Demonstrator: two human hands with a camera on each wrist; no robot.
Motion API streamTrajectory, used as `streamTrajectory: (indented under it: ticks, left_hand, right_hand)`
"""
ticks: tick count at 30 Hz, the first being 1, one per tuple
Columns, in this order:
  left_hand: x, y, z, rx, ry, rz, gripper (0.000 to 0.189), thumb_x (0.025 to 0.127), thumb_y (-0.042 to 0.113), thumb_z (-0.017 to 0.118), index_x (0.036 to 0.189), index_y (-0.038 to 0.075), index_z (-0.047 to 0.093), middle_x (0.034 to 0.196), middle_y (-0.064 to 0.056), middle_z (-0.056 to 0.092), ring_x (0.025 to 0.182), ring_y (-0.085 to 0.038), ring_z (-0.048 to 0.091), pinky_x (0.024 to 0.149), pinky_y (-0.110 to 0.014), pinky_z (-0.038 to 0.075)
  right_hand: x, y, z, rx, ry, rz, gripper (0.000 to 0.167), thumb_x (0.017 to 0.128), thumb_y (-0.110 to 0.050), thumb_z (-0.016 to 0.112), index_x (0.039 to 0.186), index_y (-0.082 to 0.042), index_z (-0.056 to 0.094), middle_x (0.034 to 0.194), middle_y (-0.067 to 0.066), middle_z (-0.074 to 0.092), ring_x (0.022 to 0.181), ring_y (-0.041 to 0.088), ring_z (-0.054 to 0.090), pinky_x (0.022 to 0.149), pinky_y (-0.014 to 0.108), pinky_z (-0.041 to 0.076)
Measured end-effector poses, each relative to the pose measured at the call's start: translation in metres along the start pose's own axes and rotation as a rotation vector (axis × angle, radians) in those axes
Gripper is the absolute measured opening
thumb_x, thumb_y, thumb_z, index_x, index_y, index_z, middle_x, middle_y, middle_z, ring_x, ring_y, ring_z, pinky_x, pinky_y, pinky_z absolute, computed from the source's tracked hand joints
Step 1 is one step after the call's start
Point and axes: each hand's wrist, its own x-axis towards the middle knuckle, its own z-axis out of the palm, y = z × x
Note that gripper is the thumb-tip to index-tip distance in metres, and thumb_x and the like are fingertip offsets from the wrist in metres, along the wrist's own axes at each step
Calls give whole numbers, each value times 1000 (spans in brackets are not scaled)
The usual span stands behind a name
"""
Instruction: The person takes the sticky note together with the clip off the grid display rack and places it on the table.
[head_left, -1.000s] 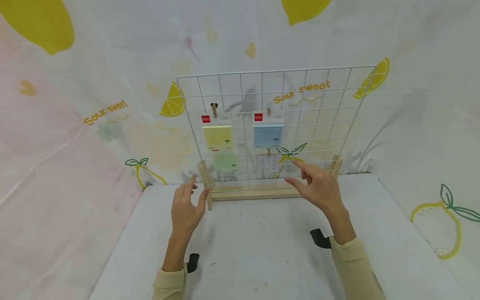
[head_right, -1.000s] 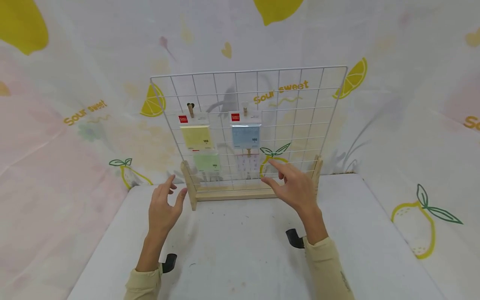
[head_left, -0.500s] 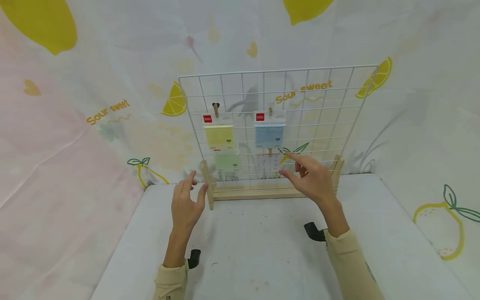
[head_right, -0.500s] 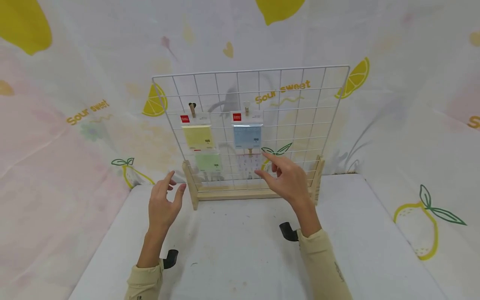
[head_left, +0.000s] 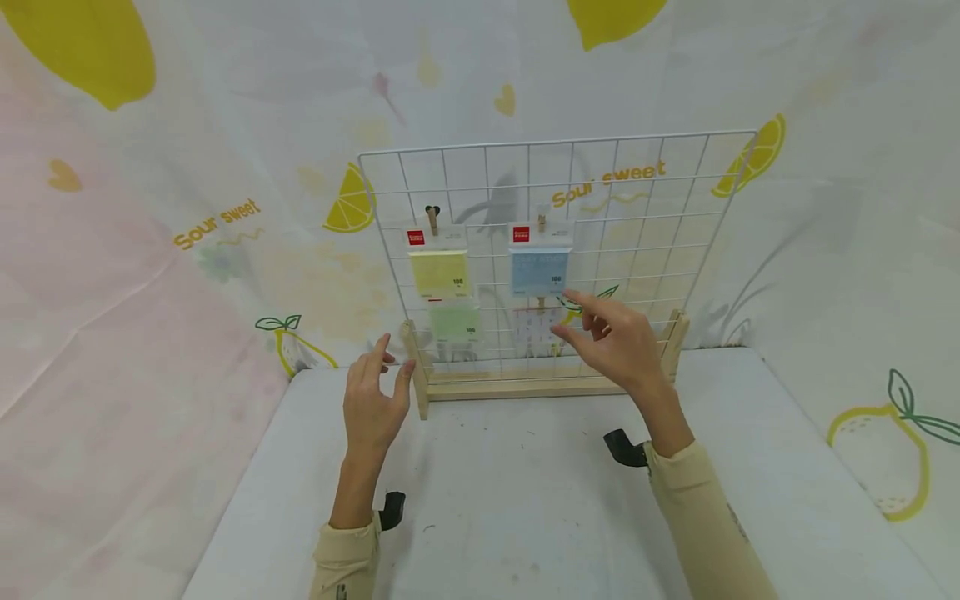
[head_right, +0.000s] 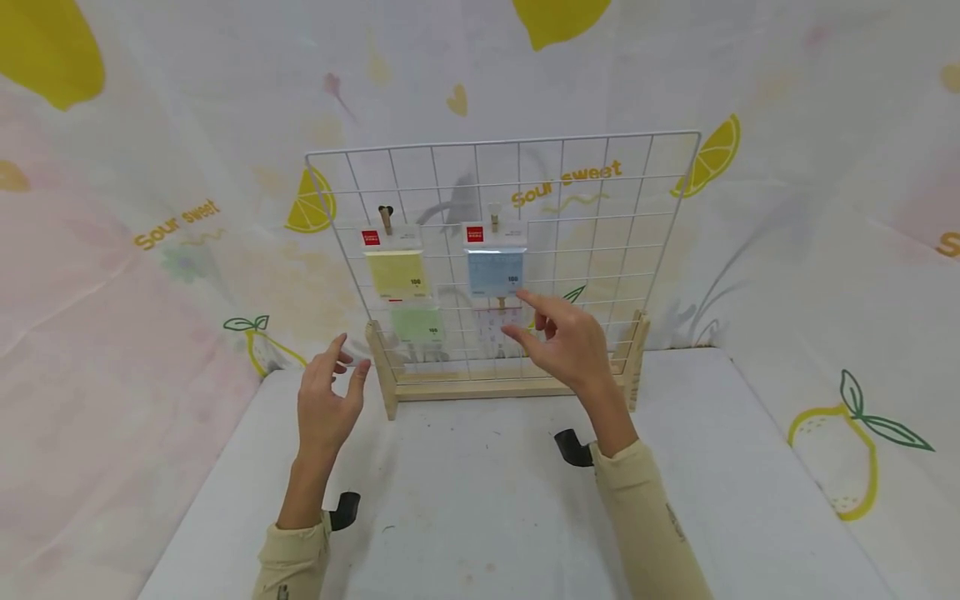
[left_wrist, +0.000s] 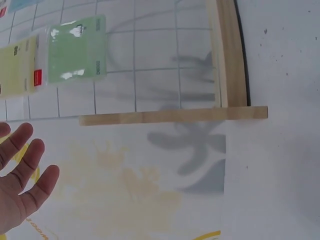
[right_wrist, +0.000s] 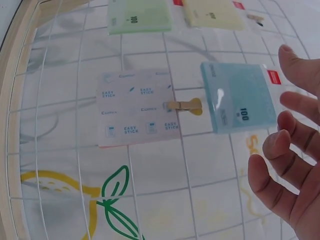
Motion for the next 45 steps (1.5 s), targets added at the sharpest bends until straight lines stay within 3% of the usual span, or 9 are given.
streamTrajectory:
  ticks: [6, 16, 32, 45]
  left_hand:
    - [2, -1, -1, -2, 15, 2, 52, 90, 19, 74, 135, 0, 57, 97, -15, 63, 89, -32, 57, 73, -44, 47]
    - [7, -4, -1, -11, 33, 25, 52, 89, 17, 74, 134, -1, 57, 97, -16, 62, 89, -33, 57, 74, -46, 48]
    - [16, -2, 0, -25, 36, 5, 48, 91, 18, 72, 133, 0, 57, 98, -15, 62, 89, -34, 57, 75, -45, 46]
    - [26, -2, 0, -48, 42, -2, 47, 92, 18, 71, 133, 0, 57, 100, -16, 62, 91, -33, 57, 75, -44, 45]
  right_hand:
    - [8, -2, 2, -22, 19, -18, 48, 78, -25, 85, 120, -6, 71, 69, 4, 55, 60, 13, 47, 54, 32, 44]
    - [20, -10, 8, 34, 39, 0, 47, 78, -22, 85, 118, -3, 71, 69, 3, 56, 61, 13, 48, 55, 32, 45]
    - [36, -21, 12, 95, 59, -11, 43, 79, -21, 85, 116, -3, 72, 71, 3, 58, 61, 13, 49, 56, 30, 45]
    - [49, -24, 17, 96, 84, -69, 42, 79, -21, 85, 115, -2, 72, 69, 7, 59, 58, 15, 52, 55, 32, 48]
